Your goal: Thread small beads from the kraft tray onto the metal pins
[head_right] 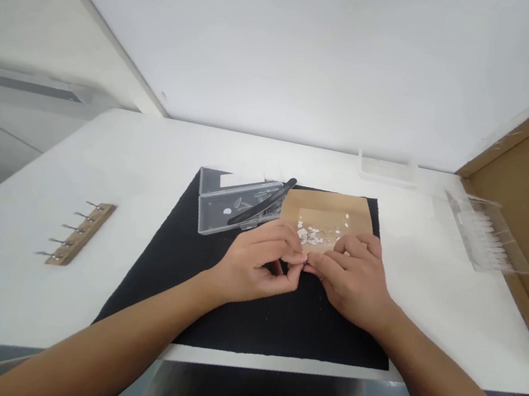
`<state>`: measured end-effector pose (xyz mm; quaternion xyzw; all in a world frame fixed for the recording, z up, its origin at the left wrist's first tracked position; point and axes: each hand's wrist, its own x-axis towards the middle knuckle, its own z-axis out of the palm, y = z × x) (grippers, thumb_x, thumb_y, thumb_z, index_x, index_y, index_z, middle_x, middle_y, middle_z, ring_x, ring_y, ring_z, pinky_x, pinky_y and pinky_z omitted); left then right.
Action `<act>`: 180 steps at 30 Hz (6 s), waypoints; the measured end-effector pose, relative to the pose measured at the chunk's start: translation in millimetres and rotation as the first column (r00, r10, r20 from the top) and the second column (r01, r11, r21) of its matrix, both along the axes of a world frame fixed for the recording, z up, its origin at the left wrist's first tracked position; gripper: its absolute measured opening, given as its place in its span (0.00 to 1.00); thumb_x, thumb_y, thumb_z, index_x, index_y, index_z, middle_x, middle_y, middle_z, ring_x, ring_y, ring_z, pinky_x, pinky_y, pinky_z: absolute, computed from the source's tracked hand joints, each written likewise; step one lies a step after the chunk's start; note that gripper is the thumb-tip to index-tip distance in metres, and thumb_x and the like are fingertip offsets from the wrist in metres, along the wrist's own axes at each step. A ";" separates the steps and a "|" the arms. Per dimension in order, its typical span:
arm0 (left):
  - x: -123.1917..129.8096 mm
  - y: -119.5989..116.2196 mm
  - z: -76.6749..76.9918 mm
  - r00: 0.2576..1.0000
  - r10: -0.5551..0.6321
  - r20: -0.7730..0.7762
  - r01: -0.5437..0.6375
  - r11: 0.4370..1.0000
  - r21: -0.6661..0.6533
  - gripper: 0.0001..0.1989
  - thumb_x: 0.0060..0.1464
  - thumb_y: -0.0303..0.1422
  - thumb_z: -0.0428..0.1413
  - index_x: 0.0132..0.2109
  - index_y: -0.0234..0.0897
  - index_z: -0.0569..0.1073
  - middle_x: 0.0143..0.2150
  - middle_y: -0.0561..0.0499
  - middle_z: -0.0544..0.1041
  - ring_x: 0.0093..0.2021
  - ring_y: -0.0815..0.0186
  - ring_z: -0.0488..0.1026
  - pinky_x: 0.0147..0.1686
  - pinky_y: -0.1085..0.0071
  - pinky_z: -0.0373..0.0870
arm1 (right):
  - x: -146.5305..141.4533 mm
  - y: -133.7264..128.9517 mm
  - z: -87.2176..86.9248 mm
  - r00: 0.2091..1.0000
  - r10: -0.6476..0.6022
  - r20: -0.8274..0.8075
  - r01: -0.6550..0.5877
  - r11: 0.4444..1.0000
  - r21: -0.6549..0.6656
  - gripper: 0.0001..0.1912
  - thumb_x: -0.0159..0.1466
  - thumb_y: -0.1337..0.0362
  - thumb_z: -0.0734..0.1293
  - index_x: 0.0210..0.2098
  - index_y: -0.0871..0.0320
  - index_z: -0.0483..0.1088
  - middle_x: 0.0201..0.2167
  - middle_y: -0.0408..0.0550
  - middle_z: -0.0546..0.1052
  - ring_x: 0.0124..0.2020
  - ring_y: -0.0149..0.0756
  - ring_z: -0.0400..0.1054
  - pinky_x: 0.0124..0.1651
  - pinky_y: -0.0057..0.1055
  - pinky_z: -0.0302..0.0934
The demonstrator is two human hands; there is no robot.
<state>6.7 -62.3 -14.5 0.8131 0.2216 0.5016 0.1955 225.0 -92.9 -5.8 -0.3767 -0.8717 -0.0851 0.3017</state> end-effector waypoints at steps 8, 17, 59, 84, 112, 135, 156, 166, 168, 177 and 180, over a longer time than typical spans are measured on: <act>-0.7 -3.5 -1.8 0.998 0.060 0.006 -0.059 0.997 -0.043 0.04 0.60 0.25 0.61 0.41 0.38 0.80 0.37 0.48 0.82 0.40 0.64 0.80 0.42 0.65 0.84 | 1.7 0.7 -2.5 0.998 -0.012 -0.057 0.009 0.999 -0.041 0.05 0.73 0.64 0.69 0.40 0.55 0.77 0.24 0.39 0.72 0.34 0.34 0.66 0.51 0.40 0.53; -1.4 -5.0 1.0 0.998 0.058 -0.006 -0.059 0.988 -0.143 0.07 0.64 0.27 0.60 0.47 0.38 0.82 0.40 0.46 0.83 0.42 0.63 0.81 0.42 0.65 0.84 | 1.4 0.4 -4.4 0.995 -0.043 -0.090 0.037 0.997 -0.069 0.05 0.73 0.65 0.68 0.41 0.54 0.76 0.25 0.39 0.72 0.33 0.34 0.66 0.50 0.39 0.54; -2.1 -6.2 9.9 0.989 -0.041 0.142 0.117 0.807 -0.579 0.06 0.55 0.29 0.65 0.40 0.33 0.84 0.38 0.45 0.82 0.33 0.68 0.79 0.23 0.79 0.77 | 2.8 0.1 -1.7 0.990 0.046 -0.132 -0.069 0.982 -0.174 0.05 0.75 0.64 0.67 0.43 0.55 0.76 0.24 0.40 0.72 0.35 0.36 0.66 0.48 0.40 0.52; -1.5 -7.9 9.9 0.978 -0.064 0.196 0.189 0.666 -0.722 0.11 0.58 0.35 0.66 0.44 0.32 0.84 0.42 0.47 0.78 0.27 0.73 0.77 0.17 0.81 0.78 | 7.8 2.8 -3.4 0.990 0.072 -0.123 -0.090 0.984 -0.151 0.03 0.74 0.65 0.67 0.44 0.55 0.74 0.28 0.41 0.73 0.36 0.36 0.66 0.47 0.41 0.52; -11.3 1.7 12.5 0.940 -0.322 0.111 0.326 0.758 -0.564 0.07 0.62 0.35 0.66 0.40 0.35 0.83 0.38 0.43 0.82 0.41 0.63 0.77 0.18 0.82 0.68 | 16.4 4.6 3.8 0.991 0.130 -0.029 -0.132 0.988 -0.076 0.12 0.71 0.73 0.67 0.44 0.47 0.76 0.26 0.37 0.76 0.35 0.35 0.66 0.48 0.42 0.50; -6.1 -2.8 5.8 0.989 -0.146 -0.033 0.118 0.897 -0.426 0.08 0.69 0.36 0.57 0.42 0.36 0.76 0.38 0.48 0.75 0.36 0.68 0.74 0.24 0.79 0.71 | 9.0 4.5 4.2 0.994 0.108 0.014 -0.106 0.990 -0.089 0.03 0.74 0.63 0.68 0.43 0.54 0.69 0.31 0.42 0.77 0.37 0.37 0.65 0.48 0.40 0.52; -6.1 2.1 -1.6 0.989 -0.135 0.055 0.138 0.990 -0.036 0.05 0.64 0.28 0.64 0.46 0.38 0.80 0.40 0.47 0.82 0.38 0.68 0.79 0.26 0.80 0.77 | 9.9 2.1 3.0 0.980 0.160 -0.120 -0.183 0.961 -0.208 0.08 0.75 0.64 0.61 0.39 0.55 0.68 0.32 0.45 0.73 0.34 0.38 0.62 0.45 0.39 0.53; -8.1 0.8 -2.3 0.990 -0.142 0.002 0.142 0.988 -0.064 0.04 0.66 0.28 0.61 0.47 0.36 0.79 0.41 0.45 0.79 0.33 0.70 0.77 0.27 0.78 0.76 | 9.1 -0.7 5.4 0.980 0.176 -0.092 -0.192 0.956 -0.222 0.07 0.75 0.64 0.61 0.40 0.55 0.68 0.30 0.42 0.71 0.33 0.36 0.61 0.45 0.39 0.52; -7.7 -0.3 -1.2 0.988 -0.153 -0.002 0.152 0.984 -0.094 0.04 0.66 0.28 0.61 0.47 0.35 0.78 0.41 0.45 0.78 0.33 0.70 0.76 0.26 0.79 0.76 | 9.8 0.1 6.1 0.987 0.149 -0.051 -0.156 0.971 -0.182 0.05 0.74 0.63 0.62 0.42 0.56 0.69 0.31 0.43 0.71 0.34 0.37 0.61 0.46 0.40 0.52; -7.2 -0.7 -0.8 0.986 -0.159 -0.045 0.150 0.976 -0.158 0.03 0.67 0.30 0.60 0.46 0.35 0.76 0.42 0.46 0.77 0.35 0.70 0.76 0.26 0.79 0.74 | 9.3 1.3 6.3 0.995 0.101 0.012 -0.100 0.992 -0.079 0.04 0.72 0.67 0.65 0.46 0.55 0.69 0.32 0.43 0.73 0.35 0.37 0.62 0.48 0.41 0.53; -6.7 -0.4 -0.7 0.985 -0.162 -0.055 0.153 0.978 -0.144 0.02 0.67 0.29 0.60 0.45 0.35 0.77 0.41 0.46 0.78 0.35 0.70 0.76 0.28 0.79 0.74 | 9.7 1.4 6.5 0.994 0.113 0.011 -0.111 0.988 -0.105 0.04 0.71 0.68 0.66 0.45 0.55 0.69 0.31 0.42 0.72 0.33 0.36 0.62 0.47 0.41 0.53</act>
